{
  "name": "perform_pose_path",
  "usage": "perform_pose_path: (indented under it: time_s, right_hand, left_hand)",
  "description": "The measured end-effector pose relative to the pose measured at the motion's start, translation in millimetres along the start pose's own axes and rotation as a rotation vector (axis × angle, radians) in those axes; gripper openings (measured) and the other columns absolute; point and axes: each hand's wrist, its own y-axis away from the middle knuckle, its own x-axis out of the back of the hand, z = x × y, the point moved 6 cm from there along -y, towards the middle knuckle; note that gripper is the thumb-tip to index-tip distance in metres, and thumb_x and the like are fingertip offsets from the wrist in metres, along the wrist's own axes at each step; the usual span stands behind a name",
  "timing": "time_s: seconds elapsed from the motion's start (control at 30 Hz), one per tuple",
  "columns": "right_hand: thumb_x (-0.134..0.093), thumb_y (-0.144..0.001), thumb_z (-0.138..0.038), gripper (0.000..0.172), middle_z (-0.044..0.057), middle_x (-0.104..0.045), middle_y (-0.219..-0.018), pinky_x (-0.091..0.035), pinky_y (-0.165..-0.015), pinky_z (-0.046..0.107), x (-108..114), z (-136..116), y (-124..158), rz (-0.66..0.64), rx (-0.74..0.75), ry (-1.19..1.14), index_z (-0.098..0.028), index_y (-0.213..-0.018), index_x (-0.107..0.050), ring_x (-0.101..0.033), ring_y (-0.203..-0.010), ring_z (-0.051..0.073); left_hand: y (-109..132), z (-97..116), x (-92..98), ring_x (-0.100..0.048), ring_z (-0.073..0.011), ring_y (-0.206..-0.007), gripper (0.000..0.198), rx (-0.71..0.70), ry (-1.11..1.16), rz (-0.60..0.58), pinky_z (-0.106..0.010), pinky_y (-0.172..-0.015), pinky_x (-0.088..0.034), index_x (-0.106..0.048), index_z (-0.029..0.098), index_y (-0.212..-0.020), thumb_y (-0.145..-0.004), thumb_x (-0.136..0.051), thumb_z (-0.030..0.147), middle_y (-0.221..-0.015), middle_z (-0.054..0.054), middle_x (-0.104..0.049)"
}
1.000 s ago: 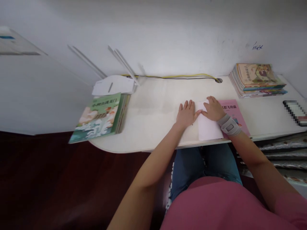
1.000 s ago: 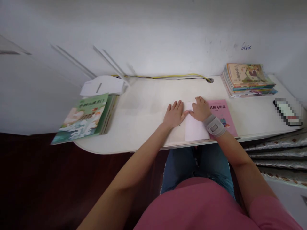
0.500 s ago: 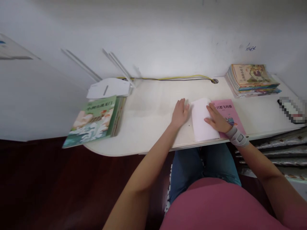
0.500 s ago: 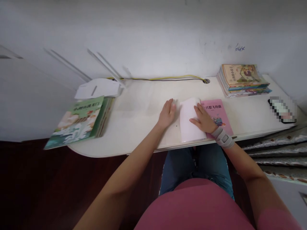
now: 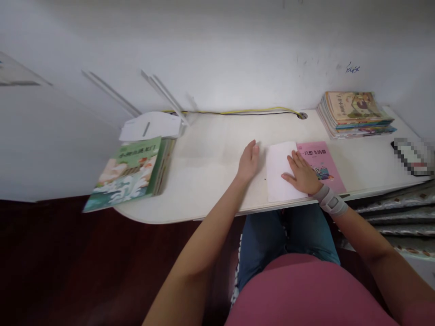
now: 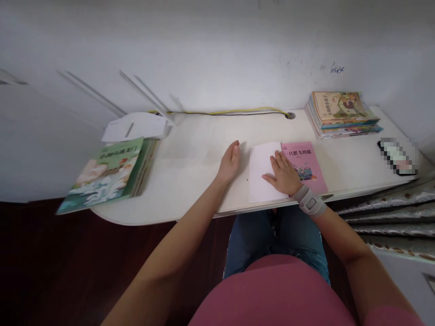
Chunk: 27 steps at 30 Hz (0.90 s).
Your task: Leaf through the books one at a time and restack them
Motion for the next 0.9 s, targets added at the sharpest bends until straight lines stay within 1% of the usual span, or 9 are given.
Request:
perform_pose_path:
  time_s: [0.1,0.17,0.27,0.33,0.43,0.53,0.63,0.8,0.9]
  right_hand:
    - [-0.042,-0.089,-0.063,0.083,0.024,-0.022,-0.156,-0.023,-0.116,0.053,2,-1,0,-0.002,0.044,-0.050,-0.003,-0.146,-0.033,-0.012,-0.147,0.033]
    - [-0.040,-0.091,-0.060,0.078,0.019,-0.023,-0.157,-0.024,-0.117,0.051,4,3,0,0.011,0.070,-0.129,-0.009,-0.149,-0.030,-0.016,-0.147,0.029]
    - [-0.026,-0.098,-0.049,0.063,0.014,-0.030,-0.155,-0.028,-0.116,0.048,9,21,-1,0.124,-0.048,-0.223,-0.015,-0.151,-0.026,-0.026,-0.144,0.024]
    - [-0.022,-0.099,-0.045,0.062,0.015,-0.037,-0.152,-0.029,-0.115,0.048,9,29,-1,0.177,-0.129,-0.211,-0.014,-0.152,-0.024,-0.032,-0.142,0.024]
    - [-0.031,-0.096,-0.050,0.071,0.020,-0.037,-0.150,-0.027,-0.115,0.051,3,24,-1,0.102,-0.096,-0.128,-0.008,-0.152,-0.021,-0.032,-0.141,0.028]
    - [-0.039,-0.091,-0.057,0.082,0.023,-0.028,-0.154,-0.023,-0.114,0.054,0,13,-1,-0.017,-0.026,-0.091,-0.006,-0.152,-0.017,-0.023,-0.145,0.030]
    - [-0.041,-0.088,-0.061,0.089,0.025,-0.021,-0.156,-0.019,-0.115,0.055,1,6,0,-0.098,-0.009,-0.054,-0.003,-0.151,-0.017,-0.017,-0.146,0.031]
    - [-0.037,-0.090,-0.063,0.088,0.026,-0.022,-0.155,-0.017,-0.116,0.055,4,-1,1,-0.114,-0.024,0.049,-0.002,-0.150,-0.019,-0.018,-0.146,0.031]
    - [-0.033,-0.091,-0.064,0.086,0.026,-0.023,-0.155,-0.018,-0.115,0.055,3,-4,0,-0.092,-0.023,0.095,-0.002,-0.149,-0.022,-0.019,-0.146,0.031]
  left_hand:
    - [0,0,-0.4,-0.044,-0.0244,-0.134,0.076,-0.001,0.005,-0.002,-0.039,-0.114,-0.031,-0.047,0.010,-0.137,-0.092,-0.021,0.065,-0.143,-0.017,-0.050]
    - [0,1,-0.3,-0.045,-0.0242,-0.134,0.075,-0.010,-0.002,-0.007,-0.040,-0.114,-0.032,-0.047,0.011,-0.136,-0.093,-0.020,0.065,-0.142,-0.017,-0.050]
    - [0,2,0.3,-0.046,-0.0235,-0.133,0.070,-0.025,-0.028,-0.005,-0.039,-0.113,-0.033,-0.049,0.014,-0.135,-0.094,-0.019,0.062,-0.141,-0.015,-0.052]
    - [1,3,0.7,-0.046,-0.0228,-0.133,0.068,-0.024,-0.041,-0.003,-0.038,-0.113,-0.033,-0.050,0.015,-0.134,-0.094,-0.018,0.061,-0.141,-0.014,-0.052]
    - [2,4,1.2,-0.046,-0.0231,-0.133,0.068,-0.017,-0.040,-0.005,-0.039,-0.114,-0.032,-0.049,0.015,-0.134,-0.095,-0.020,0.060,-0.141,-0.015,-0.052]
    - [2,5,1.8,-0.045,-0.0237,-0.134,0.066,-0.010,-0.031,-0.016,-0.041,-0.114,-0.031,-0.050,0.016,-0.135,-0.095,-0.021,0.060,-0.142,-0.014,-0.052]
    - [2,5,1.9,-0.044,-0.0240,-0.134,0.067,-0.006,-0.032,-0.026,-0.040,-0.114,-0.031,-0.049,0.015,-0.135,-0.095,-0.021,0.060,-0.142,-0.014,-0.051]
    - [2,6,1.0,-0.043,-0.0243,-0.135,0.074,0.018,-0.014,-0.035,-0.038,-0.114,-0.031,-0.047,0.012,-0.137,-0.093,-0.019,0.065,-0.144,-0.016,-0.049]
    - [4,8,8.1,-0.043,-0.0249,-0.135,0.073,0.031,0.000,-0.003,-0.039,-0.114,-0.031,-0.046,0.012,-0.137,-0.093,-0.018,0.063,-0.144,-0.017,-0.048]
